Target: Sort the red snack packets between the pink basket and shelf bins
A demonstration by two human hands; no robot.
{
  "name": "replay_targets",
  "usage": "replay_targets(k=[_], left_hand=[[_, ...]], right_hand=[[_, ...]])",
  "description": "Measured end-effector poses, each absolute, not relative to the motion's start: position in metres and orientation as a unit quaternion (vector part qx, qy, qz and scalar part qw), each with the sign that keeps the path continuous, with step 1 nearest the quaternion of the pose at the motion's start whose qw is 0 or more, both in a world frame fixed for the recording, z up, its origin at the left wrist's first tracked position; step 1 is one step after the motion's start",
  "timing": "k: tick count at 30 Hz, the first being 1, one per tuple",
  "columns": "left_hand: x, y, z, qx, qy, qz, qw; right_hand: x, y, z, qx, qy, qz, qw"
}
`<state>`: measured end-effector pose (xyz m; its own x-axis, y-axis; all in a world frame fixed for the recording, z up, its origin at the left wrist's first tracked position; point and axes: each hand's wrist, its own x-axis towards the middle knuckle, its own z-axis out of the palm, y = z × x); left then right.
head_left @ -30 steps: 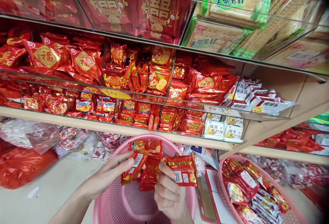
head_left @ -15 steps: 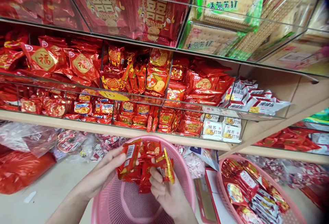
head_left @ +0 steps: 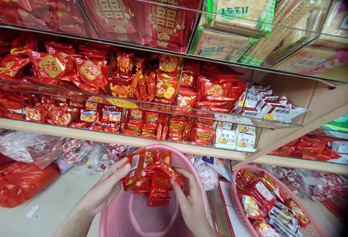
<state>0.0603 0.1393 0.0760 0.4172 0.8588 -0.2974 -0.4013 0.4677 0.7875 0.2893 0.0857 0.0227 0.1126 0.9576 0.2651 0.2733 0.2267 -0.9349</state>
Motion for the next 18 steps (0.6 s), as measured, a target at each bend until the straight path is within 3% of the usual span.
replay_targets(k=[3, 7, 18], left_hand=[[0.068, 0.134, 0.075, 0.296, 0.336, 0.400, 0.800], [0.077, 0.128, 0.073, 0.272, 0.294, 0.397, 0.826], [0.073, 0.121, 0.066, 0.268, 0.259, 0.407, 0.834]], right_hand=[[0.298, 0.084, 0.023, -0.480, -0.719, 0.180, 0.469], [0.299, 0.084, 0.030, -0.439, -0.780, 0.077, 0.440], [0.296, 0.085, 0.037, -0.403, -0.799, 0.033, 0.444]])
